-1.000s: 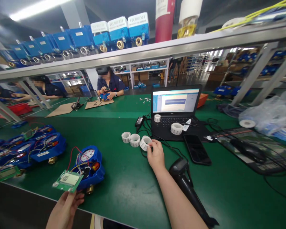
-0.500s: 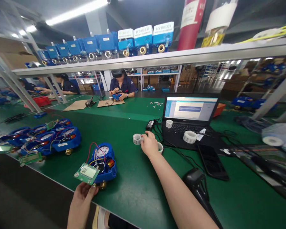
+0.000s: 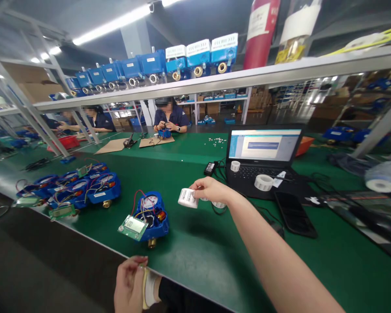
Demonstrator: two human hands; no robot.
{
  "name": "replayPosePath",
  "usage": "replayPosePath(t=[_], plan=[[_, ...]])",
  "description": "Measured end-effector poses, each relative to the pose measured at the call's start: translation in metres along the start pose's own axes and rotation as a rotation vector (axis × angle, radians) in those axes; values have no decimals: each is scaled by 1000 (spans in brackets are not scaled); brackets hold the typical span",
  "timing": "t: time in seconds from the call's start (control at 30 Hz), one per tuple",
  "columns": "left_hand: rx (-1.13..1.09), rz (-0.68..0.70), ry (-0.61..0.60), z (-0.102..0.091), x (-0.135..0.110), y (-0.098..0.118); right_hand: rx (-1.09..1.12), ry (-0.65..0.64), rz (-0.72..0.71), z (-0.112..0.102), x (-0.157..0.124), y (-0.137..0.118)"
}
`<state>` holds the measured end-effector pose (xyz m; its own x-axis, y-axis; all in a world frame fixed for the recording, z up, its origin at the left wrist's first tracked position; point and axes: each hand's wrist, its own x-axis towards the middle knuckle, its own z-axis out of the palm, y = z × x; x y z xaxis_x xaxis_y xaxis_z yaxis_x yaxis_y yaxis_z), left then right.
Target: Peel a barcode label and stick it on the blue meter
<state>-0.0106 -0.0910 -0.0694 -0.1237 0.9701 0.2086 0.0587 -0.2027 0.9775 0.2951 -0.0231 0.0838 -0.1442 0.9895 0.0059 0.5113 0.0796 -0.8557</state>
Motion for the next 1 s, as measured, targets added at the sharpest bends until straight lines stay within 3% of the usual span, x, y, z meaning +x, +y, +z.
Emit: replayPosePath(t=[0.07, 0.13, 0.23, 0.3, 0.4, 0.57, 0.63, 0.7, 0.8, 0.83, 0.9, 1.0], plan=[[47, 104, -17, 3, -17, 10, 69, -74, -31, -2, -22, -8], [87, 194, -132, 7, -26, 25, 106, -128, -55, -2, -38, -15], [157, 302, -356, 18, -22, 55, 86, -199, -89, 0, -51, -22], [198, 339, -439, 30, -11, 77, 30, -241, -133, 1, -56, -26], [174, 270, -498, 50, 10, 105, -63, -288, -196, 3, -63, -32], [-2, 48, -920, 75, 30, 127, -191, -387, -207, 7, -74, -40], [-50, -3, -998, 79, 29, 126, -142, -337, -224, 11, -78, -39], [-144, -68, -933, 81, 24, 122, -19, -99, -242, 21, -85, -35], [-328, -237, -673, 82, 14, 112, 144, 469, -207, 46, -101, -26], [-367, -285, -593, 83, 12, 109, 175, 586, -193, 56, -106, -24], [-405, -323, -493, 84, 7, 106, 195, 624, -192, 78, -116, -21], [-402, -279, -474, 87, 1, 105, 142, 574, -243, 105, -124, -19]])
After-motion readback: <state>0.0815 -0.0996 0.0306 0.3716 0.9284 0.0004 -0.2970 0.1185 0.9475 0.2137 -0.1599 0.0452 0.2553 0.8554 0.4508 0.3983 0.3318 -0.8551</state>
